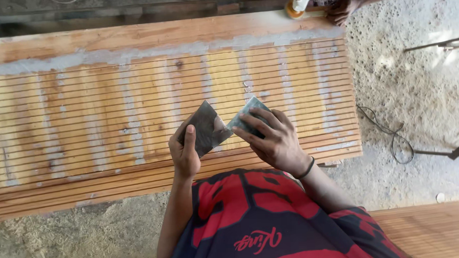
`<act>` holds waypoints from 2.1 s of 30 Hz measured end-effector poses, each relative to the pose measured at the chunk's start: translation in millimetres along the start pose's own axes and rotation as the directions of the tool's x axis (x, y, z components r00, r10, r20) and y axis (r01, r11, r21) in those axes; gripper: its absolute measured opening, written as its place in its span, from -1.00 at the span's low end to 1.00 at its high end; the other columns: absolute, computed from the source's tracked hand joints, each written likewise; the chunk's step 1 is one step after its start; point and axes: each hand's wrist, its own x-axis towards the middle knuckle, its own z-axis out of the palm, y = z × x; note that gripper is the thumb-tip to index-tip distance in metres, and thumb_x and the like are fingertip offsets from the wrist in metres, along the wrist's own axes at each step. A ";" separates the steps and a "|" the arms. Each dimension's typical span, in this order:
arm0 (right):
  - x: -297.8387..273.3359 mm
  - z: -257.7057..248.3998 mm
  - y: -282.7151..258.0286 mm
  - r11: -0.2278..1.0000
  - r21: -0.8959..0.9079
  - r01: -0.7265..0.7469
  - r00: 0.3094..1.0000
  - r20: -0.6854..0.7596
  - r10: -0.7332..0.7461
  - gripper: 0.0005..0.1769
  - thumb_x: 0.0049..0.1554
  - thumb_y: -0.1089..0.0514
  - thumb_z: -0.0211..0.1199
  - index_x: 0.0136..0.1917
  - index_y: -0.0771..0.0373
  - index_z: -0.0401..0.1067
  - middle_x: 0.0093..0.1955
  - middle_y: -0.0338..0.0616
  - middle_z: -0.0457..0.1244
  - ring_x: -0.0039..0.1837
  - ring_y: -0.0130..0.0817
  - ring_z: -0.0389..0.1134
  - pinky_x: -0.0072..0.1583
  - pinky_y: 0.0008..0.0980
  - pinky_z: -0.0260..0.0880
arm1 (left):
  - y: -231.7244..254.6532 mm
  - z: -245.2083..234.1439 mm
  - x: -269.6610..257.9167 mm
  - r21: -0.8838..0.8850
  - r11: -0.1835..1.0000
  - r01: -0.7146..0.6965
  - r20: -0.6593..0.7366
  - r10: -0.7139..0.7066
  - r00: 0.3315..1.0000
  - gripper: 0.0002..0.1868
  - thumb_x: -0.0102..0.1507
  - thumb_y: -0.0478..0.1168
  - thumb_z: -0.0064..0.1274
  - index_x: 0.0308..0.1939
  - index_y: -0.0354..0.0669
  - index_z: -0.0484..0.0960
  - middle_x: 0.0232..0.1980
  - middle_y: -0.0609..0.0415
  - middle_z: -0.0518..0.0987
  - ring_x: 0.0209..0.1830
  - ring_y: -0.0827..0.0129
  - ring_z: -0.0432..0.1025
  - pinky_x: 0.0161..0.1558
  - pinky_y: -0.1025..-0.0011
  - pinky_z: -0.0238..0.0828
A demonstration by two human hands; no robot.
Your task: The person sands a large wooden slatted surface using a sanding block, moving systematically across the surface. They briefly pause to retrieve a small white item from a nearby container before resuming sanding.
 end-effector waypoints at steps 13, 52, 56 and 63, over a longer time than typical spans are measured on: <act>-32.6 15.9 -21.0 0.996 0.020 -0.084 0.993 0.089 0.082 -0.42 0.05 0.08 0.32 0.37 -0.09 0.44 0.35 -0.25 0.27 0.41 -0.21 0.28 0.23 -0.05 0.31 | 19.6 17.4 3.7 0.061 0.998 0.024 0.034 -0.026 0.999 -0.58 0.53 -0.16 -0.18 0.21 -0.53 0.55 0.07 -0.06 0.61 0.07 0.39 0.47 0.15 0.48 0.40; -55.1 22.6 -115.4 0.949 0.196 -0.248 0.945 -0.164 0.281 -0.51 0.03 0.49 0.18 0.20 0.24 0.58 0.25 0.04 0.35 0.34 0.10 0.36 0.31 -0.03 0.43 | 47.6 -25.8 -79.7 -0.693 0.714 0.102 0.050 -0.093 0.994 -0.56 0.51 0.01 -0.03 0.18 -0.37 0.54 -0.04 -0.10 0.63 -0.13 0.25 0.57 -0.14 0.31 0.59; -104.9 33.3 -116.6 0.743 0.539 -0.397 0.843 -0.106 0.527 -0.52 0.18 0.52 -0.02 0.27 0.33 0.53 0.30 0.08 0.34 0.34 0.04 0.41 0.32 -0.06 0.46 | 64.4 -88.7 -93.4 -0.632 0.774 0.019 -0.142 -0.140 0.980 -0.58 0.47 0.01 -0.01 0.22 -0.26 0.46 0.09 -0.04 0.57 0.06 0.24 0.56 0.05 0.24 0.61; -213.5 20.4 -93.1 0.125 0.971 0.204 0.663 -0.231 0.712 -0.59 0.39 0.17 0.04 0.43 0.34 0.43 0.31 0.07 0.34 0.31 0.03 0.39 0.22 0.22 0.51 | 64.5 -155.2 -169.6 -0.498 0.862 -0.091 -0.128 0.031 0.991 -0.52 0.52 0.08 0.00 0.24 -0.31 0.50 0.07 -0.08 0.60 0.05 0.26 0.54 0.11 0.29 0.52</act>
